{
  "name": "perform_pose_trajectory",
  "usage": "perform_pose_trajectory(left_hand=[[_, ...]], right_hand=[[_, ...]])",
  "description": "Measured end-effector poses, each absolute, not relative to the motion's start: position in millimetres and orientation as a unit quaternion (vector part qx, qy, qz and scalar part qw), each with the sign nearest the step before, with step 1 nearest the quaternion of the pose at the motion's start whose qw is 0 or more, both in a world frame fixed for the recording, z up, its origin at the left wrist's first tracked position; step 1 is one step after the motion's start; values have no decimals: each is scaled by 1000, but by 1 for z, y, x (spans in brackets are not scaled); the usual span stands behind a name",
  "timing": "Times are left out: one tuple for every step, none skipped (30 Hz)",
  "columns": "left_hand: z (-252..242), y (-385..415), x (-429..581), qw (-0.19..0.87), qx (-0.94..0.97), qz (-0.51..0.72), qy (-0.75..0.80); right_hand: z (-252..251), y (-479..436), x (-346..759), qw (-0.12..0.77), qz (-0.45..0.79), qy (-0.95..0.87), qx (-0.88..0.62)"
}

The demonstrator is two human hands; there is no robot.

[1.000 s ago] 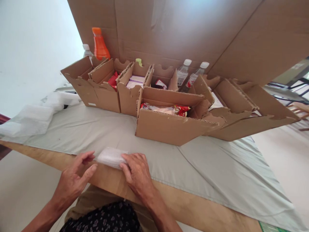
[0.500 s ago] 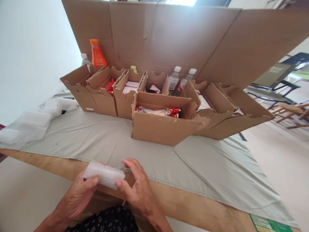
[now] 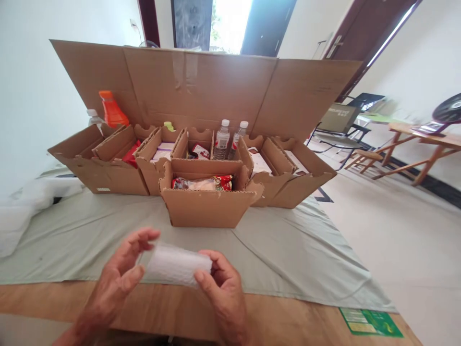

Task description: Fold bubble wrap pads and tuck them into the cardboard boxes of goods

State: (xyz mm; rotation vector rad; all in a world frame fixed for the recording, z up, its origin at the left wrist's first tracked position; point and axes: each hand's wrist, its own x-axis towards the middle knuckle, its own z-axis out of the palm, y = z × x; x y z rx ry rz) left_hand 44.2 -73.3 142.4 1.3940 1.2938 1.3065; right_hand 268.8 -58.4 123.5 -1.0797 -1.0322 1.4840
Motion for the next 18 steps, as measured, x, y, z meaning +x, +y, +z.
perform_pose_trajectory(left_hand=[[155,-60,46,302,612,521,513],[167,-45,48,187,662,517,510],[179,-29,51,79,704,502,496],[190,-12,54,-8,730,486,480],[198,3,58,-64,750,460,471],[204,16,62,-99,765,434,466],[208,26,65,-114,776,412,464],[209,33,68,-116,785,394,464],[207,36,70,-112,793,384,460],[205,37,71,-105,800,378,454],[201,34,71,-98,807,375,446],[198,31,71,-91,813,373,437],[195,26,70,-86,819,369,431],[192,23,70,-81,823,364,427],[190,20,69,-76,826,361,427],[189,18,68,-71,826,358,428],[189,17,68,-67,826,358,430],[189,17,68,-63,825,359,432]], right_hand=[[130,-55,280,509,586,-438,-454],[138,-50,291,521,555,-454,-463],[147,-46,302,531,520,-474,-471],[158,-41,313,541,480,-498,-479],[170,-36,322,550,434,-521,-487],[182,-31,331,557,383,-544,-497],[195,-25,339,561,324,-566,-509],[208,-20,346,560,259,-586,-525],[221,-14,352,551,189,-603,-545],[235,-8,358,533,119,-620,-563],[247,0,363,506,58,-642,-574],[259,8,366,476,9,-668,-572],[270,17,369,443,-25,-699,-561],[280,27,371,408,-46,-732,-544],[289,38,371,373,-61,-766,-520],[295,49,370,339,-76,-796,-496],[300,59,367,300,-91,-822,-476],[303,69,363,256,-107,-844,-459]])
